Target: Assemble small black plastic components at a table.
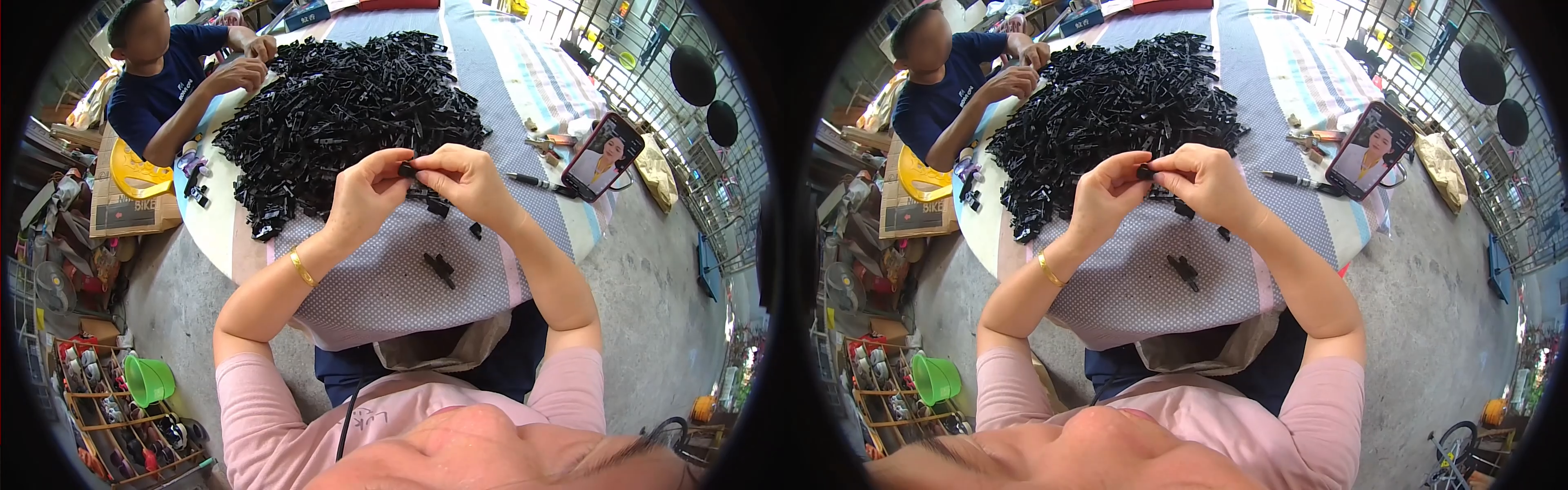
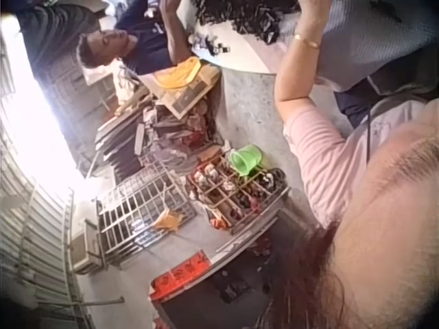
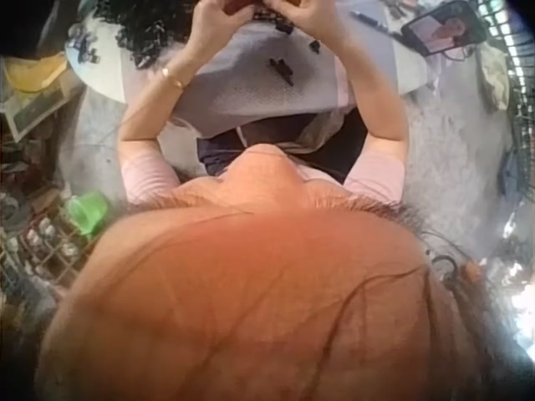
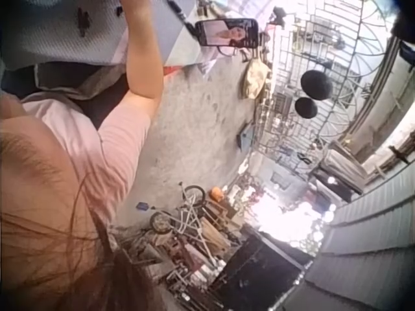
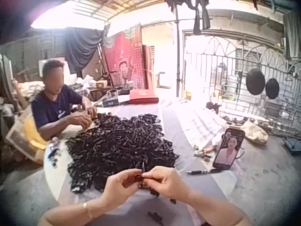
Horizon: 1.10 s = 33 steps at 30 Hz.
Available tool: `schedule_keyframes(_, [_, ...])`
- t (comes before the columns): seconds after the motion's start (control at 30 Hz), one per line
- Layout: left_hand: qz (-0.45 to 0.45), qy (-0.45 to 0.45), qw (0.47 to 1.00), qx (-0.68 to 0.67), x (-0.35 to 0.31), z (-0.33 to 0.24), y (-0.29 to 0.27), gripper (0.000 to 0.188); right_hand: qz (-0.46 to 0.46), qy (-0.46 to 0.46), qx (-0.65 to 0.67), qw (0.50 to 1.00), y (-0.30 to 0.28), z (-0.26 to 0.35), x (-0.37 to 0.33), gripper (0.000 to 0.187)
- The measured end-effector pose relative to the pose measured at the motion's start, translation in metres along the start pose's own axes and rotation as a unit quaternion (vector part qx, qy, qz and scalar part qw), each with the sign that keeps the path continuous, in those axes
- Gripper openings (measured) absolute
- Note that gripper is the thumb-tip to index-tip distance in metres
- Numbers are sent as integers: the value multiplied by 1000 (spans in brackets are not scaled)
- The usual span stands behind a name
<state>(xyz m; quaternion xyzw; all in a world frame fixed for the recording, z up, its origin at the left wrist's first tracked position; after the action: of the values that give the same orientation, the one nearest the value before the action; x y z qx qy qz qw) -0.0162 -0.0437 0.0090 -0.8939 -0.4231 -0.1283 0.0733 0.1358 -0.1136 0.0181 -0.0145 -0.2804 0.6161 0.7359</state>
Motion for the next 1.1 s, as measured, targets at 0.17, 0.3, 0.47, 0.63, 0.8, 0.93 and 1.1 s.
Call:
schedule_keyframes(0.17, [26,-14,999,-32,3,-4,-8,40,-74,-94,-167,979,-3,22,-1,29])
schedule_keyframes(0.3, [49,-18,999,-4,2,-9,-10,42,20,-108,-172,979,-6,13,1,31])
schedule_keyframes(0.47, [77,-8,995,-58,-1,-18,-7,48,17,-120,-155,980,-13,16,0,30])
schedule_keyframes(0.63, [111,-115,976,-150,0,-13,-6,29,100,59,132,984,-21,-2,8,22])
schedule_keyframes(0.8, [307,-73,943,105,-15,-7,14,21,58,-123,-223,965,-18,-12,8,17])
schedule_keyframes(0.93, [335,20,931,140,-19,-12,17,17,78,-155,-414,893,8,-9,1,22])
schedule_keyframes(1.1, [127,124,952,250,-9,-11,13,16,-29,-157,-295,942,2,-17,10,13])
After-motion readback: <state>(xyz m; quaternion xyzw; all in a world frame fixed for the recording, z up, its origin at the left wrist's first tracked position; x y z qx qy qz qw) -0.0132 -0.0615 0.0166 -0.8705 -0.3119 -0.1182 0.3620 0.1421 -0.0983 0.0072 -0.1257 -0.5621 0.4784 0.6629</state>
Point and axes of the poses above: each hand's wrist, its own x-axis towards the middle knuckle, its own y-axis out of the palm, z = x × y, the point moved 2 cm from there along x, towards the middle knuckle, and after that the axes turned 8 degrees about -x, right-handed, at the moved point
